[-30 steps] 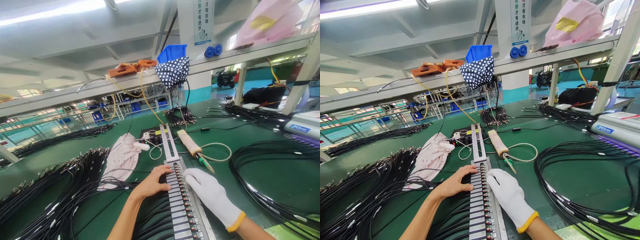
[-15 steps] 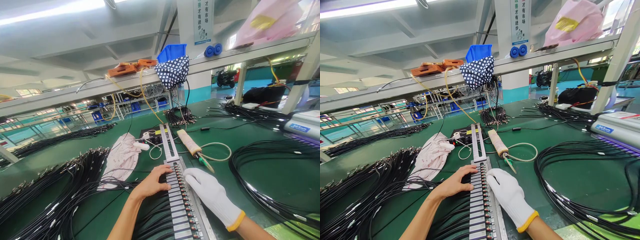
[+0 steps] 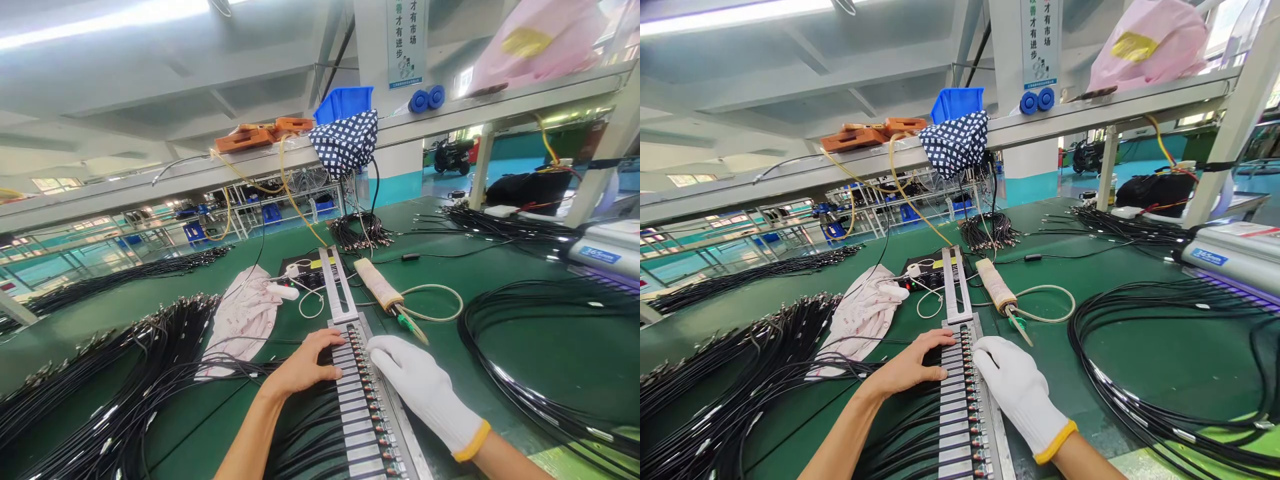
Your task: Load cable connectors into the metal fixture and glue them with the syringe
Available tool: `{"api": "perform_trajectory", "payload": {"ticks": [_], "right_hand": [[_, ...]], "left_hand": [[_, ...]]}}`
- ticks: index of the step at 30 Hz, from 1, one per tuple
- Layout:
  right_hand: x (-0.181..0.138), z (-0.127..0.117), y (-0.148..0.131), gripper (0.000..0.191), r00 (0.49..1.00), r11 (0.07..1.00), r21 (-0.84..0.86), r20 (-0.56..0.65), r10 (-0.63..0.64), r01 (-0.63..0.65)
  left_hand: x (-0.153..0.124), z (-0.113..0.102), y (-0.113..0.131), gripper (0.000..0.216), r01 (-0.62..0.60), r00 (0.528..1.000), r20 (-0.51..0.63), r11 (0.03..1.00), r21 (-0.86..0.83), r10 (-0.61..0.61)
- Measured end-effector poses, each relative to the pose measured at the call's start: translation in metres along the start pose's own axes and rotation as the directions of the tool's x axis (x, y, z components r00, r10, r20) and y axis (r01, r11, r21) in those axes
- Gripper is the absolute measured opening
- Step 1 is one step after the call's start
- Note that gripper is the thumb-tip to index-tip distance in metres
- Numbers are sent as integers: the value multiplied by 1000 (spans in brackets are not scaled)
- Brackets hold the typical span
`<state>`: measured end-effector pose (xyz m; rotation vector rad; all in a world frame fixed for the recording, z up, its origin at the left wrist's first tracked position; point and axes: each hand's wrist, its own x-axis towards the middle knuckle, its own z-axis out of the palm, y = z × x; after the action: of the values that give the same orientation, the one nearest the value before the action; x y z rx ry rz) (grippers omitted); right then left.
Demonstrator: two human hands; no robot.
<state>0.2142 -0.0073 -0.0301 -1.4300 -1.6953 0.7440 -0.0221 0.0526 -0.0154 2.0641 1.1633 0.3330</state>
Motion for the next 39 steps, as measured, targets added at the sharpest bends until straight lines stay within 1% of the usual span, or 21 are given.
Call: {"api": "perform_trajectory", "payload": {"ticks": [10,39], "right_hand": [[0,1,1,35,999,1000,-1,-20,-24,24],[0,0,1,39,1000,1000,12,20,14,-14]], "left_hand": [[0,0,-1,58,-5,1000,-4,1000,5,5],[0,1,3,58,1,1000,-5,1000,-3,-1]]}}
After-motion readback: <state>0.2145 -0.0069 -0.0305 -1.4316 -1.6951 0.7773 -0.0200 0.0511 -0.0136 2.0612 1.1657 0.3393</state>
